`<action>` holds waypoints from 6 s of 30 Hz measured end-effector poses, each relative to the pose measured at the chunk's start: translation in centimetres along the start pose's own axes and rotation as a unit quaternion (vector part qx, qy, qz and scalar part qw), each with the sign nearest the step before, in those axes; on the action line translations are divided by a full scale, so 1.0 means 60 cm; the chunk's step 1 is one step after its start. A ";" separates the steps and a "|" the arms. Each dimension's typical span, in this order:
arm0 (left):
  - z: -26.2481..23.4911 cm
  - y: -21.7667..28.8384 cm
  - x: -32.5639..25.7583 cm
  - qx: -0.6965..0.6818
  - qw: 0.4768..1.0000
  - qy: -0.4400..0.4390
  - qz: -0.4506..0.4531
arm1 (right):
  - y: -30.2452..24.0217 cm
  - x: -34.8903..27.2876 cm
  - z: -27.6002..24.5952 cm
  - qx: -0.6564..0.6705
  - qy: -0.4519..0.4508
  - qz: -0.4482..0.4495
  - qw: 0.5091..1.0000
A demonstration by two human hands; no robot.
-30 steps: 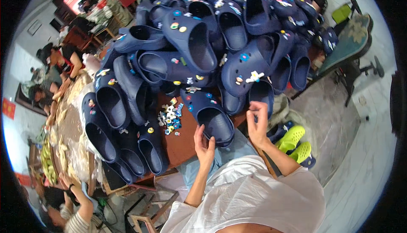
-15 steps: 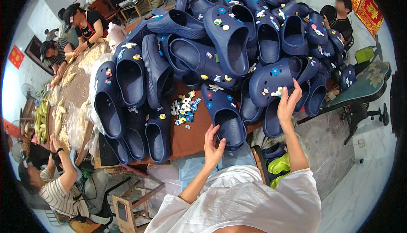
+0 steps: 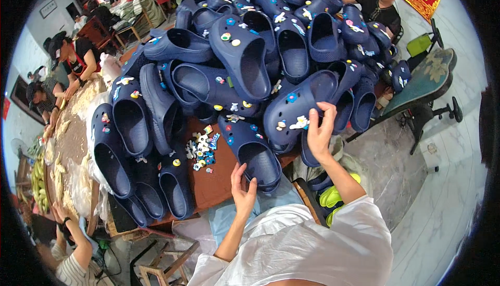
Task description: Attaching decorative charms to the holes of blue foam clogs.
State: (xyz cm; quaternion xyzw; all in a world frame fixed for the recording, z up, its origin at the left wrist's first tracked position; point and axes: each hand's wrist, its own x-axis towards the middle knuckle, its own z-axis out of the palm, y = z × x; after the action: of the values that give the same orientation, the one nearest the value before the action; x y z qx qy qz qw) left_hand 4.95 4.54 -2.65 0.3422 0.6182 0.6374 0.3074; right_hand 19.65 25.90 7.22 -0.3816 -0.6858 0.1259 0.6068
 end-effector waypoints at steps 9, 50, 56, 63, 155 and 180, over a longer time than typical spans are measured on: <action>-0.003 -0.033 0.008 -0.010 1.000 0.003 0.018 | -0.110 -0.079 -0.043 0.051 -0.093 0.013 0.994; -0.190 0.033 0.040 -0.072 0.983 0.073 -0.151 | -0.103 -0.199 0.130 -0.018 -0.440 0.026 0.897; -0.182 0.004 0.082 0.128 0.974 -0.014 -0.186 | -0.115 -0.195 0.106 -0.014 -0.407 0.018 0.913; -0.177 0.019 0.115 0.213 0.960 -0.043 -0.176 | -0.167 -0.196 0.086 0.043 -0.491 -0.170 0.853; -0.086 0.029 0.013 -0.595 0.736 0.216 -0.241 | -0.068 -0.078 0.412 0.180 -0.708 -0.182 0.658; -0.069 0.034 0.002 -0.560 0.779 0.184 -0.215 | -0.135 -0.071 0.330 0.157 -0.794 -0.077 0.582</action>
State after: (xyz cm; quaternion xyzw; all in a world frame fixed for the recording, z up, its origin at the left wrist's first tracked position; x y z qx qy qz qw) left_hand 1.58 2.15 -0.60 -0.1557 0.2545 0.8395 0.4540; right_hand -1.87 23.28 4.64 0.0263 -0.8908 0.4370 -0.1220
